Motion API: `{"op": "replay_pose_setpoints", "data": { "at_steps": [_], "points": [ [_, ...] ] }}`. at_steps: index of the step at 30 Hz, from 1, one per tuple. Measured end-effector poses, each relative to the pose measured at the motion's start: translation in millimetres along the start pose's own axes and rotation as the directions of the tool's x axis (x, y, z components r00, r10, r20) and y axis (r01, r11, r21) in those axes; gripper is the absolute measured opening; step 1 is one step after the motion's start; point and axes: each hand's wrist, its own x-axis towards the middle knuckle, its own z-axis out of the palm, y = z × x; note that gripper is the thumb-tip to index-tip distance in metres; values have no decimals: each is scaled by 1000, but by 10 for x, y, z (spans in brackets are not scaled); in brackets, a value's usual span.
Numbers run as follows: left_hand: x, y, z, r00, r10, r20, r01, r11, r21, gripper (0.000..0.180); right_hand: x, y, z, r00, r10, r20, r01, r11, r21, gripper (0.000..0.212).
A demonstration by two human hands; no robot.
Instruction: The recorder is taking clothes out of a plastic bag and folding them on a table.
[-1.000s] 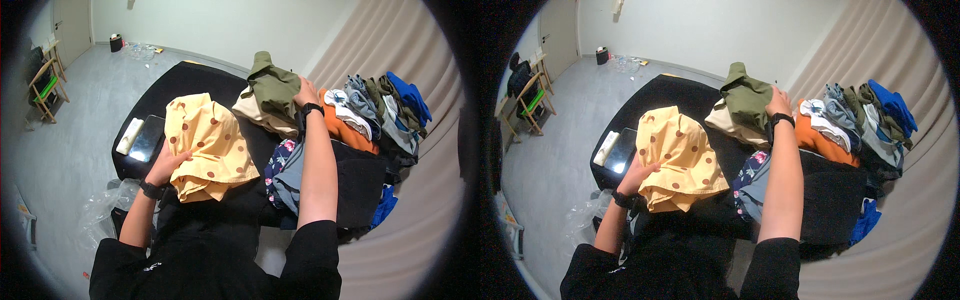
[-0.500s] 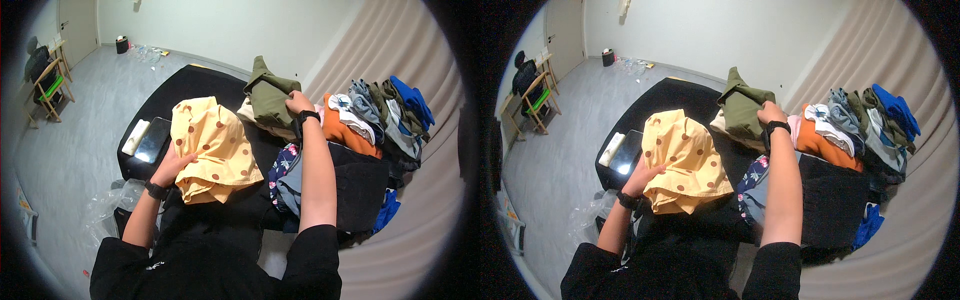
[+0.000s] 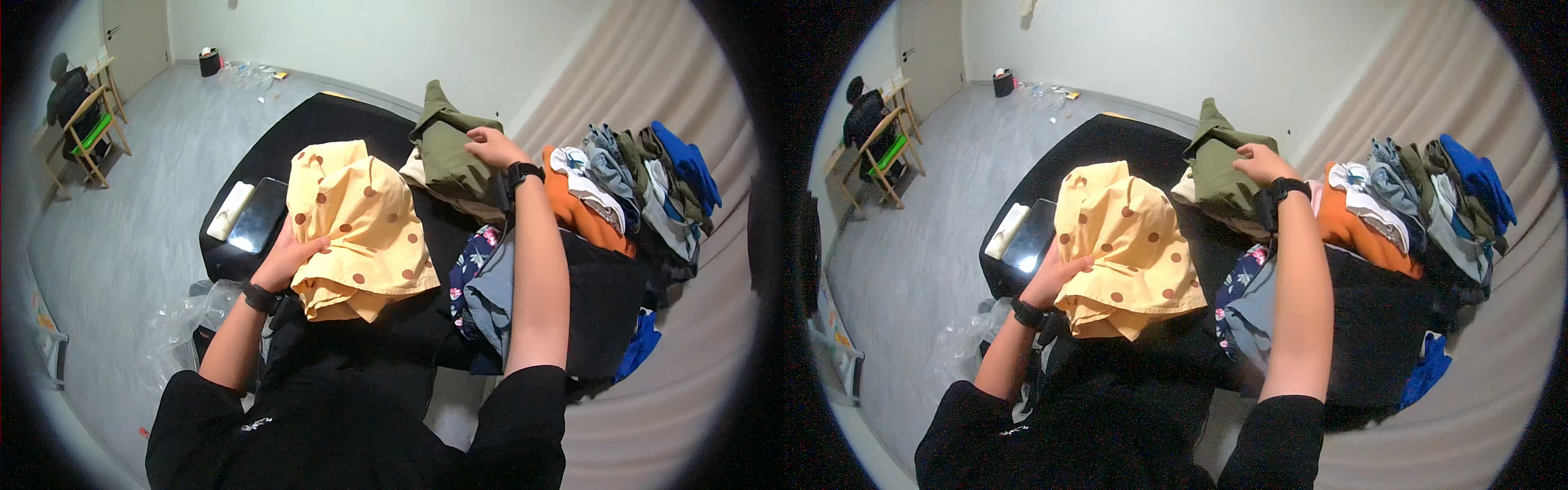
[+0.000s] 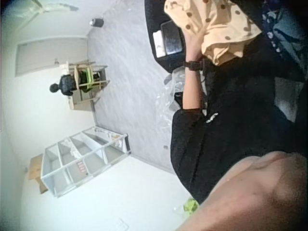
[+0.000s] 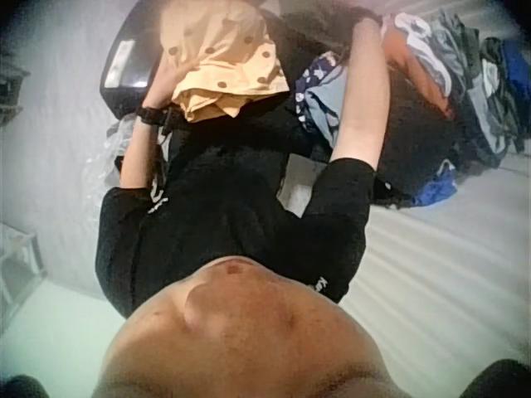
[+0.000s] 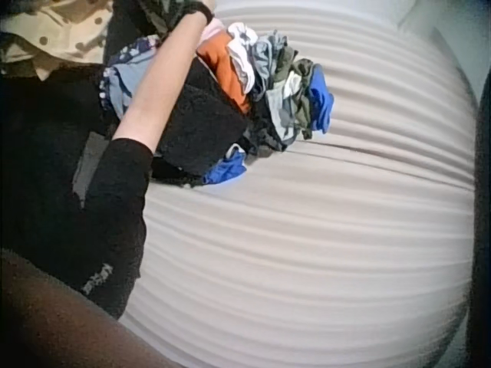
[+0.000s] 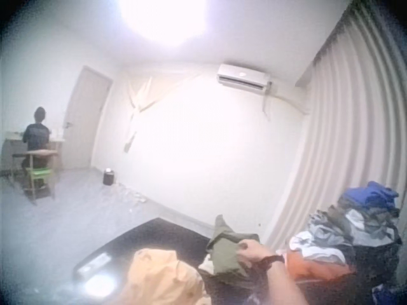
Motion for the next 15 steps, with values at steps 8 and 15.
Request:
{"op": "replay_pose_setpoints", "data": {
  "at_steps": [8,15],
  "points": [
    [536,419,103,993,115,25,-116,992,58,51,-567,65,-856,983,-175,-48,180,974,134,54],
    [2114,658,528,575,592,565,-809,513,286,37,-916,314,-967,936,-154,-317,194,976,99,45]
  ]
}}
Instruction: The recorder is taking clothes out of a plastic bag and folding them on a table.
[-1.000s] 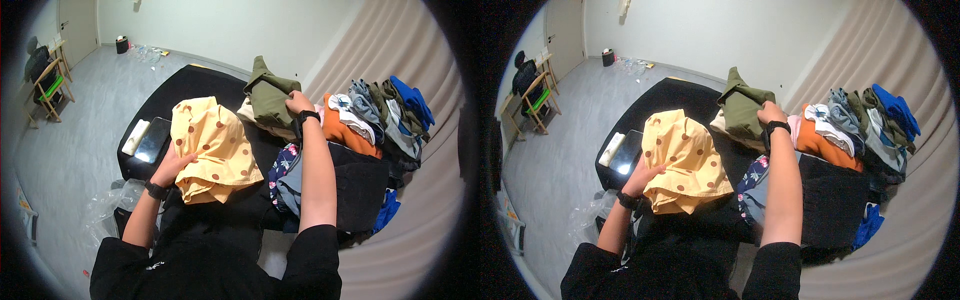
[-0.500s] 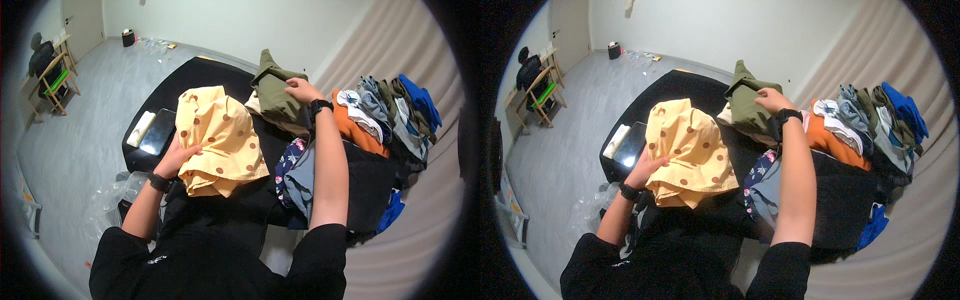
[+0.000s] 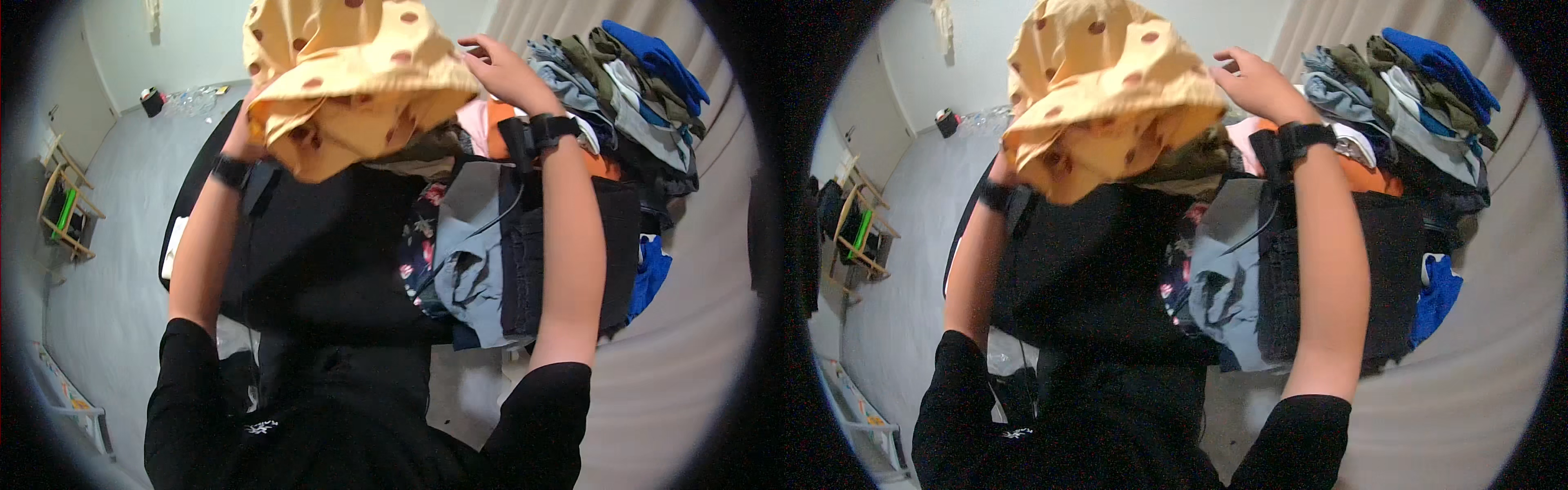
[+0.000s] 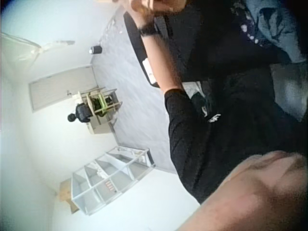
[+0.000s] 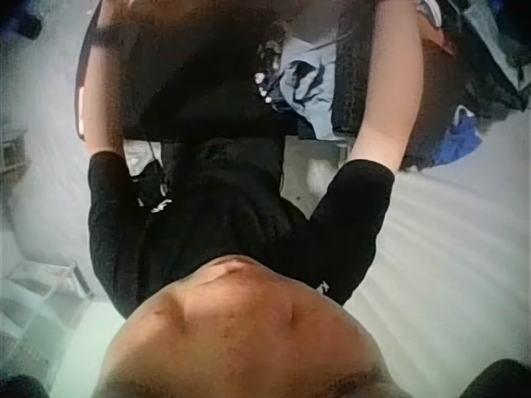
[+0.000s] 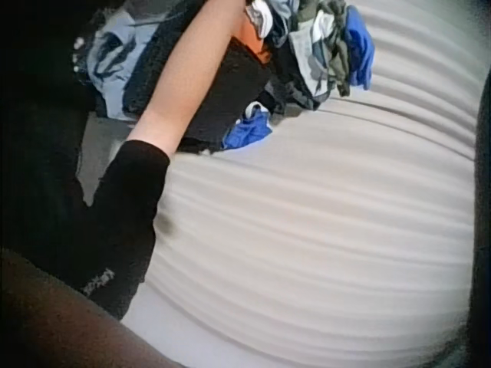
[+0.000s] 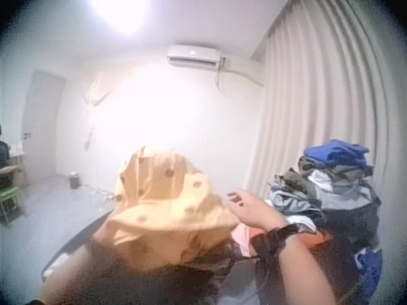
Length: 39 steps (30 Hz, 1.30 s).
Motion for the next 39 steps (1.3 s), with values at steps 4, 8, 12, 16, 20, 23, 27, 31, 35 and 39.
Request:
{"op": "replay_pose_setpoints", "data": {
  "at_steps": [4,8,12,16,20,23,27,31,35,39],
  "points": [
    [611,-454,696,934,-334,125,352,808,-472,39,-38,163,45,915,5,-402,26,997,72,39],
    [654,-652,1301,726,-643,243,612,444,-654,42,-102,310,230,942,57,-332,-26,995,97,39],
    [605,-771,1185,706,-633,317,659,423,-622,44,-186,388,481,1000,25,14,-22,974,-226,60],
    [570,-777,972,691,-617,378,689,403,-603,35,-177,277,610,990,78,121,-23,914,-405,86],
    [612,-792,834,693,-536,483,706,365,-608,35,-185,104,633,966,109,236,-28,946,-323,86],
    [672,-827,802,627,-583,517,754,289,-589,35,-146,57,645,986,19,167,20,974,-226,73],
    [706,-830,917,757,-467,457,645,643,-413,36,-98,88,754,975,47,216,10,967,-254,57],
    [704,-762,998,687,-611,393,723,523,-451,42,-128,117,861,949,128,287,-15,931,-365,56],
    [642,-647,853,639,-727,252,758,540,-366,57,-166,94,860,992,54,115,-9,933,-359,57],
    [570,-502,594,611,-783,115,781,573,-247,51,-148,-93,832,996,20,83,11,935,-355,51]
  ]
}}
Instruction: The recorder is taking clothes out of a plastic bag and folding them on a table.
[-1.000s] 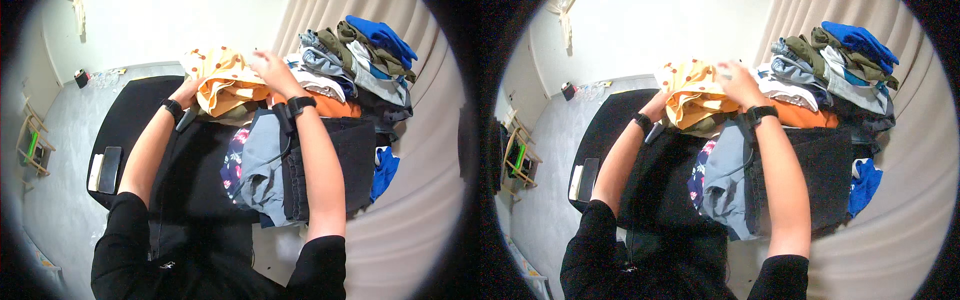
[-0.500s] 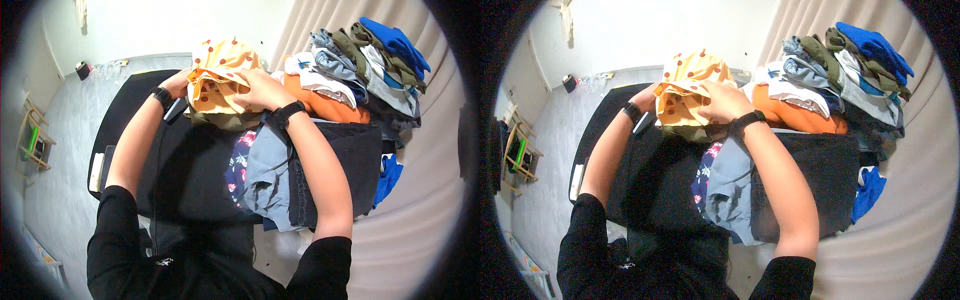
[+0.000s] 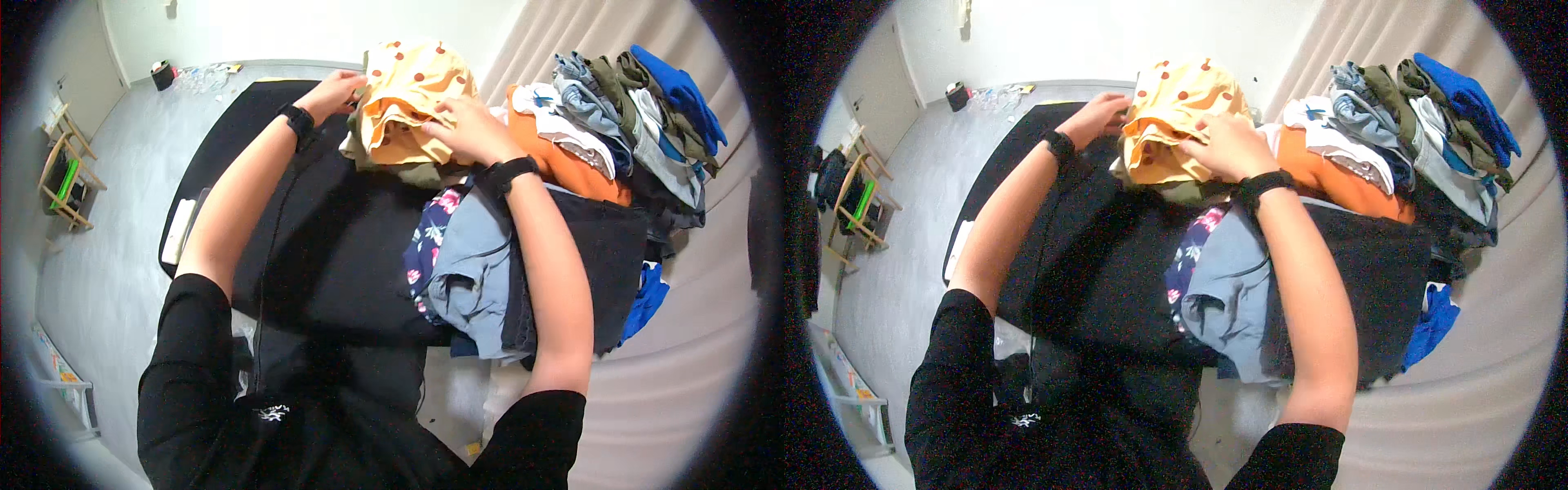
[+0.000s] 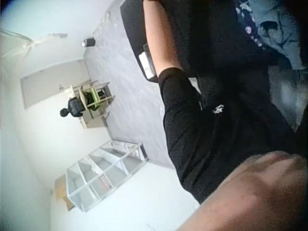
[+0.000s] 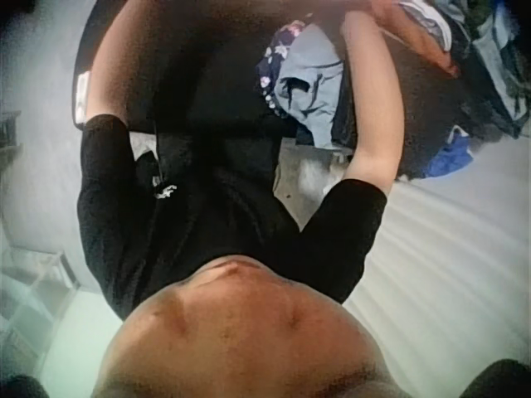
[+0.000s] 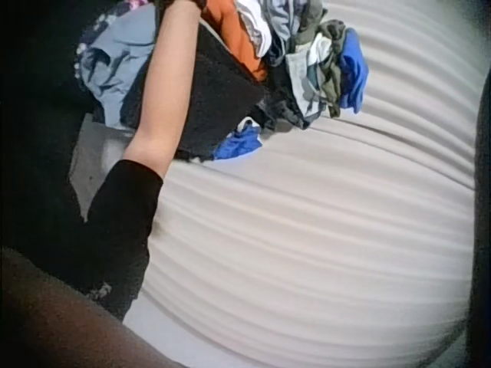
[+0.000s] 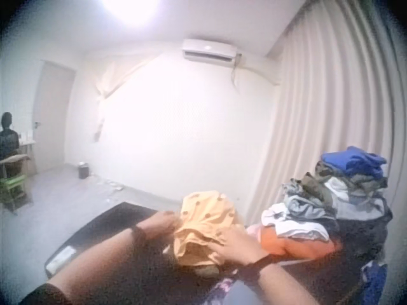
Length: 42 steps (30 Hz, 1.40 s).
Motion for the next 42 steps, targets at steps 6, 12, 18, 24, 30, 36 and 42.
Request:
{"op": "replay_pose_setpoints", "data": {
  "at_steps": [6,12,18,24,30,36,42],
  "points": [
    [-494,239,-177,959,222,-179,-224,975,9,45,-311,-840,-405,968,-208,-139,249,856,453,30],
    [-1200,973,-82,921,388,-41,-390,911,-138,39,-1054,-1863,-551,913,-392,-115,390,753,530,26],
    [-1762,1379,-40,904,422,-72,-423,857,-293,41,-1791,-2612,705,917,-282,283,-42,637,770,57],
    [-1734,1184,-32,850,526,-8,-508,817,-272,36,-2048,-3036,1841,555,-736,388,-17,457,890,42],
    [-1443,1016,-179,894,447,-35,-441,862,-249,36,-2034,-3430,2202,434,-864,255,-135,217,967,36],
    [-1215,856,-289,911,410,-45,-412,895,-174,35,-1848,-3234,2370,485,-710,510,-63,554,830,51],
    [-1158,802,-434,938,348,-8,-346,932,-111,35,-1784,-2853,2330,186,-788,587,-153,567,810,64]
  ]
}}
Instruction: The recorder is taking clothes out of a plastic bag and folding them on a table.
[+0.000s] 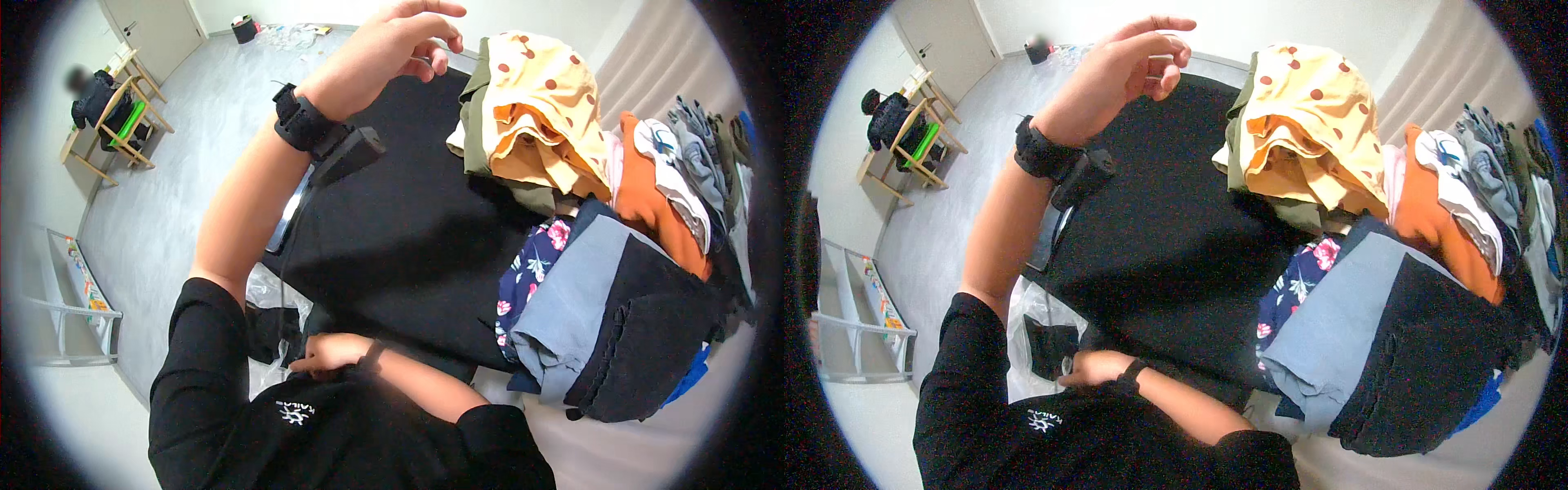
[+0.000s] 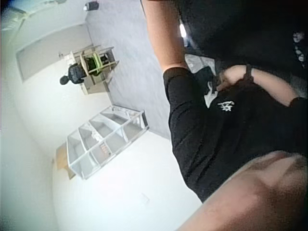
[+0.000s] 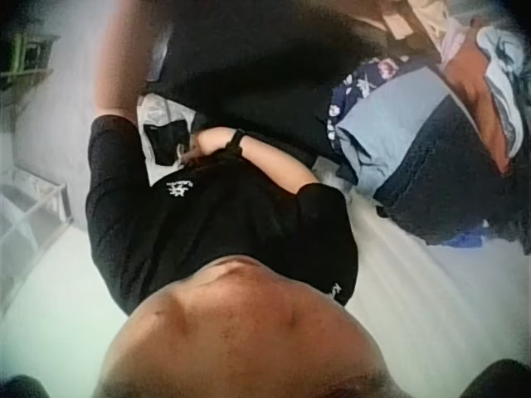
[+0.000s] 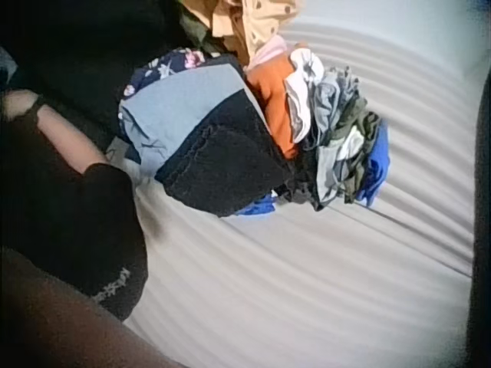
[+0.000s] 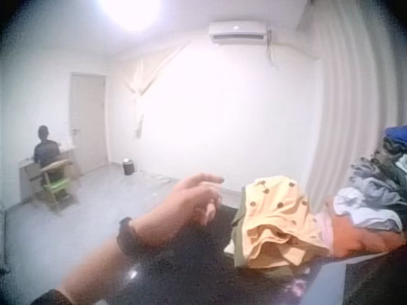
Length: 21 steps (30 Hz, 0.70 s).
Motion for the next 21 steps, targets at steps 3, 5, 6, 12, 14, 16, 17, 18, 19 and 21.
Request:
{"op": "replay_pose_setpoints", "data": {
  "at_steps": [3,5,6,12,14,16,17,18,19,21],
  "points": [
    [33,56,-43,1000,21,-6,-21,1000,-12,34,88,72,93,982,98,-162,-131,969,-211,63],
    [61,131,-98,991,-136,-4,135,986,-102,43,264,90,185,963,-133,-235,93,980,-174,60],
    [83,135,-91,991,-136,-5,135,986,-101,43,395,60,229,957,-213,-195,199,976,-90,50],
    [171,70,-98,982,-174,-68,169,982,-80,46,591,-134,233,876,-459,-146,480,859,180,32],
    [170,19,-107,977,-189,-96,185,981,-52,45,546,-287,238,861,-463,-211,506,822,263,32],
    [126,-41,-103,995,-89,-54,89,996,-14,40,486,-413,252,826,-497,-266,555,799,231,30],
    [107,-66,-99,1000,13,-13,-13,1000,27,36,471,-456,241,825,-494,-274,554,801,226,29],
    [100,-86,-94,1000,18,-12,-18,1000,23,36,493,-501,211,835,-491,-249,545,801,247,25],
    [88,-103,-90,999,-17,-43,20,998,59,36,502,-527,191,811,-518,-273,578,783,230,25],
    [73,-121,-89,996,-48,-75,55,994,93,37,546,-576,162,790,-506,-346,601,749,279,22]
  ]
}}
